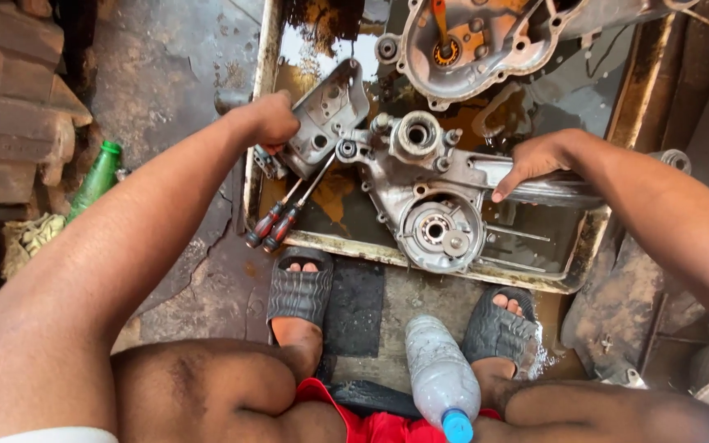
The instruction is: Cleaning grease and debris from motorcycle engine casings using a screwdriver and solvent in a metal tray.
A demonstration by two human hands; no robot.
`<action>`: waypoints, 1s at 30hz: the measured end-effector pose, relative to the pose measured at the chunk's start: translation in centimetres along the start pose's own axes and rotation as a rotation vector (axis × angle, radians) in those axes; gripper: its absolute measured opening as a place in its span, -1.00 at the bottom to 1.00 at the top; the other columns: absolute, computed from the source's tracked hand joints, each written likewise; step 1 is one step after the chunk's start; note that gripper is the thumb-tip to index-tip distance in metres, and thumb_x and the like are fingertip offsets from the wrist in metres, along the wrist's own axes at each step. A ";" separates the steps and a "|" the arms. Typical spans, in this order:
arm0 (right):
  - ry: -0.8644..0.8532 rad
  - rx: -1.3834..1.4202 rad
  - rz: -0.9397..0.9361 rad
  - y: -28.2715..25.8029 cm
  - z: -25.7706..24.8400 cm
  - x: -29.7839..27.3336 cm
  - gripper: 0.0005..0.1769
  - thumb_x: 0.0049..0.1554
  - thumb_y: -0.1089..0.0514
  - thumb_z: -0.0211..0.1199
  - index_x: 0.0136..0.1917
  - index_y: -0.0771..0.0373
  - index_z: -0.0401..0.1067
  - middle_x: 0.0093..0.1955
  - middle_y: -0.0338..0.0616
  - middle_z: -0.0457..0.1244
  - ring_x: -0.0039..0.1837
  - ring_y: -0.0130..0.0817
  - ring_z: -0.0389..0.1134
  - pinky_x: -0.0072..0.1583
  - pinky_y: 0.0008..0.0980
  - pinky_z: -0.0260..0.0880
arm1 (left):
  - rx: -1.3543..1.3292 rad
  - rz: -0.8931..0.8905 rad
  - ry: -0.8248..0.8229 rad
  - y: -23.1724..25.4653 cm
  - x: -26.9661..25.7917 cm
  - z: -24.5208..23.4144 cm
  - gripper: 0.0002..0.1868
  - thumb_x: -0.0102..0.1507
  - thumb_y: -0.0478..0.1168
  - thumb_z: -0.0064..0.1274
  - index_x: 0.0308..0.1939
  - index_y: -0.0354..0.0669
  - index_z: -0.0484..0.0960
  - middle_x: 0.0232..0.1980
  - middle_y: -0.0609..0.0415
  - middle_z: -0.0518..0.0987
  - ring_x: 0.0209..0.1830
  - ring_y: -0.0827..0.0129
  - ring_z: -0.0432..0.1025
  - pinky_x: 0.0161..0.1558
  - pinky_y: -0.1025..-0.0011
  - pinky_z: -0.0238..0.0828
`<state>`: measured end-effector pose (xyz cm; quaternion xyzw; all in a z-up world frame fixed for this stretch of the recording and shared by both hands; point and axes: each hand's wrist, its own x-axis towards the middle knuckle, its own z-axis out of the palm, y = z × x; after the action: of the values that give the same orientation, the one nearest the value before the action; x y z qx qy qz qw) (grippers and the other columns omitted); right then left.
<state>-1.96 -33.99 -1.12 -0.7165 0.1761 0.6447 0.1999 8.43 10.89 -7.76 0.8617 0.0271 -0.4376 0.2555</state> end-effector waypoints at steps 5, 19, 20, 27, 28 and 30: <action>0.068 -0.159 -0.127 5.4 -1.0 7.9 -0.21 -0.31 -0.22 0.72 -0.20 0.60 0.65 -0.28 0.34 0.42 -0.13 0.14 0.48 -0.08 0.02 0.53 | 0.114 0.015 -0.096 1.6 -1.5 0.1 -0.62 0.23 -0.34 -0.22 0.04 -0.60 0.45 -0.45 -0.46 0.54 -0.65 -0.07 0.54 -0.56 0.16 0.66; 0.176 -0.313 -0.245 4.0 -1.3 3.6 -0.04 -0.30 -0.35 0.68 0.04 0.52 0.59 -0.06 0.27 0.43 0.09 0.18 0.47 0.13 -0.05 0.43 | 0.548 0.124 -0.025 3.8 -1.5 -2.2 -0.54 0.28 -0.15 -0.20 0.18 -0.15 0.62 -0.28 -0.32 0.67 -0.34 -0.16 0.64 0.03 -0.11 0.57; 0.176 -0.334 -0.248 3.4 -0.9 2.5 -0.05 -0.29 -0.39 0.66 0.05 0.46 0.60 -0.07 0.22 0.44 0.07 0.15 0.48 0.12 -0.08 0.44 | 0.594 0.130 -0.015 4.3 -2.3 -2.3 -0.51 0.26 -0.12 -0.19 0.23 -0.04 0.61 -0.10 -0.28 0.67 -0.09 -0.14 0.59 0.13 -0.06 0.51; 0.213 -0.402 -0.290 2.8 0.0 0.1 -0.08 -0.31 -0.46 0.65 0.04 0.30 0.61 -0.08 0.12 0.47 0.06 0.10 0.50 0.11 -0.08 0.46 | 0.728 0.168 -0.007 5.1 -2.3 -2.0 -0.48 0.25 0.00 -0.11 0.17 -0.19 0.65 0.08 -0.34 0.66 0.17 -0.22 0.53 0.23 -0.11 0.43; 0.213 -0.398 -0.289 3.0 -0.2 0.6 -0.08 -0.31 -0.46 0.65 0.04 0.30 0.61 -0.08 0.12 0.47 0.06 0.10 0.50 0.11 -0.08 0.46 | 0.731 0.170 -0.007 5.5 -2.7 -1.4 -0.48 0.25 0.00 -0.11 0.17 -0.19 0.65 0.08 -0.34 0.66 0.17 -0.22 0.53 0.23 -0.11 0.43; 0.244 -0.453 -0.310 3.4 -0.8 1.6 -0.08 -0.33 -0.51 0.64 0.03 0.22 0.62 -0.08 0.06 0.48 0.07 0.08 0.51 0.10 -0.07 0.48 | 0.761 0.191 -0.041 6.3 -3.4 -0.2 -0.49 0.22 0.05 -0.09 0.04 -0.16 0.75 0.08 -0.27 0.69 0.18 -0.16 0.54 0.23 -0.04 0.45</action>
<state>-2.79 -37.33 -2.85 -0.8333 -0.0610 0.5387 0.1084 8.15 6.15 -2.45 0.8847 -0.2224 -0.4076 -0.0424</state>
